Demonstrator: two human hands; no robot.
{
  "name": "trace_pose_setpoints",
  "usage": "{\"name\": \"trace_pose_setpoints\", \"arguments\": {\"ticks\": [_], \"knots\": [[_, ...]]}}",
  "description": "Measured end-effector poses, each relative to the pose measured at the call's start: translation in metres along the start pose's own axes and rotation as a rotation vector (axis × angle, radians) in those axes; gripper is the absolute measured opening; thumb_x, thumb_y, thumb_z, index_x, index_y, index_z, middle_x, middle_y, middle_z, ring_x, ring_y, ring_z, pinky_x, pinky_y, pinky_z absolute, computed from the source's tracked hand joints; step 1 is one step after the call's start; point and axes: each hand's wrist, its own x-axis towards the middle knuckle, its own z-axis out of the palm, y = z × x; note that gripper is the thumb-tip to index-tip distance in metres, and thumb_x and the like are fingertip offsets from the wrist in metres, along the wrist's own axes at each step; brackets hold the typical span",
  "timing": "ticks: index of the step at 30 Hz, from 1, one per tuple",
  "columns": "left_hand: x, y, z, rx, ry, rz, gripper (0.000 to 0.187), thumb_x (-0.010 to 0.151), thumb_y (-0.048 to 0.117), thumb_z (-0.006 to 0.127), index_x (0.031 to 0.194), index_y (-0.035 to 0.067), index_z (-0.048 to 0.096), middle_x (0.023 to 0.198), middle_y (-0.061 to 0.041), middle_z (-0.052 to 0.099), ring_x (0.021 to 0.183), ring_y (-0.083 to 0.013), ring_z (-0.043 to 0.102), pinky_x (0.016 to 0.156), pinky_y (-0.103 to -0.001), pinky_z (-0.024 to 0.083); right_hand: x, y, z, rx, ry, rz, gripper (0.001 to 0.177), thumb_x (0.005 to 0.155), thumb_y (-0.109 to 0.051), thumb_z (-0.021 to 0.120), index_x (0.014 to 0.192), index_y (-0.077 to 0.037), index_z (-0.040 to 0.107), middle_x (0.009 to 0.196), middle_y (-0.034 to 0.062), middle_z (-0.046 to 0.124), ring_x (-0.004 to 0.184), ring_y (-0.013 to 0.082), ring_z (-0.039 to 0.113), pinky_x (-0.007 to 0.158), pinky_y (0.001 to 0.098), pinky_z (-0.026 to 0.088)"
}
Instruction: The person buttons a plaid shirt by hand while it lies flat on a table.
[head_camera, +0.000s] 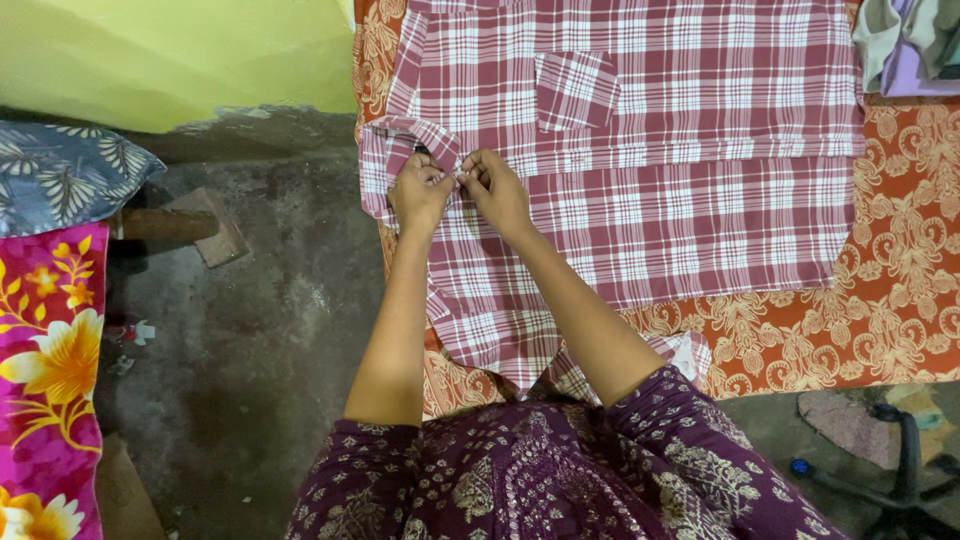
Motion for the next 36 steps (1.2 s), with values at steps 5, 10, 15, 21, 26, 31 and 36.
{"name": "trace_pose_setpoints", "arguments": {"ticks": [5, 10, 15, 21, 26, 31, 36], "knots": [[0.000, -0.004, 0.001, -0.009, 0.023, 0.007, 0.033, 0.073, 0.014, 0.084, 0.100, 0.007, 0.067, 0.097, -0.008, 0.079, 0.087, -0.0177, 0.074, 0.080, -0.031, 0.055, -0.009, 0.007, 0.004, 0.060, 0.108, -0.174, 0.013, 0.093, -0.013, 0.071, 0.106, -0.009, 0.070, 0.095, 0.0019, 0.065, 0.073, 0.0110, 0.063, 0.067, 0.0279, 0.052], [0.002, -0.011, 0.005, -0.076, 0.006, 0.041, 0.031, 0.075, 0.014, 0.083, 0.100, 0.006, 0.066, 0.095, -0.007, 0.080, 0.086, -0.0157, 0.074, 0.082, -0.029, 0.056, -0.017, 0.009, 0.006, -0.076, 0.164, -0.226, 0.013, 0.099, -0.013, 0.067, 0.111, -0.012, 0.072, 0.101, 0.0030, 0.066, 0.080, 0.0167, 0.069, 0.071, 0.0301, 0.055], [0.005, -0.015, 0.005, -0.088, 0.012, 0.060, 0.031, 0.075, 0.012, 0.083, 0.099, 0.005, 0.065, 0.093, -0.007, 0.079, 0.085, -0.0160, 0.073, 0.080, -0.029, 0.055, -0.024, 0.007, 0.006, -0.167, 0.125, -0.285, 0.020, 0.101, -0.013, 0.062, 0.120, -0.013, 0.068, 0.106, 0.0041, 0.063, 0.083, 0.0198, 0.069, 0.069, 0.0325, 0.055], [0.005, -0.015, 0.004, -0.020, -0.016, 0.087, 0.030, 0.080, 0.015, 0.082, 0.104, 0.005, 0.065, 0.096, -0.008, 0.078, 0.090, -0.0194, 0.072, 0.082, -0.032, 0.052, -0.026, 0.004, -0.002, -0.126, 0.027, -0.245, 0.023, 0.100, -0.008, 0.063, 0.123, -0.010, 0.066, 0.109, 0.0067, 0.060, 0.086, 0.0199, 0.068, 0.075, 0.0331, 0.056], [0.007, -0.019, 0.000, 0.153, -0.040, 0.192, 0.028, 0.086, 0.025, 0.081, 0.100, 0.005, 0.067, 0.095, -0.009, 0.079, 0.089, -0.0267, 0.074, 0.083, -0.039, 0.049, -0.034, 0.011, -0.028, -0.332, 0.178, -0.244, 0.026, 0.096, 0.000, 0.066, 0.120, -0.008, 0.068, 0.112, 0.0081, 0.060, 0.094, 0.0223, 0.064, 0.075, 0.0343, 0.056], [-0.015, -0.003, -0.003, 0.135, 0.081, 0.260, 0.026, 0.089, 0.028, 0.079, 0.100, 0.008, 0.069, 0.094, -0.009, 0.077, 0.089, -0.0276, 0.072, 0.086, -0.039, 0.049, -0.023, 0.024, -0.069, -0.495, 0.161, -0.506, 0.030, 0.084, 0.001, 0.071, 0.114, -0.005, 0.068, 0.122, 0.0088, 0.064, 0.105, 0.0278, 0.064, 0.089, 0.0382, 0.056], [-0.047, 0.035, -0.018, 0.305, 0.190, 0.162, 0.026, 0.088, 0.034, 0.080, 0.093, 0.010, 0.073, 0.082, -0.009, 0.074, 0.089, -0.0277, 0.059, 0.097, -0.043, 0.035, -0.016, 0.020, -0.079, -0.568, 0.049, -0.477, 0.030, 0.083, -0.002, 0.071, 0.113, -0.007, 0.069, 0.117, 0.0066, 0.066, 0.101, 0.0262, 0.066, 0.084, 0.0378, 0.056]]}}
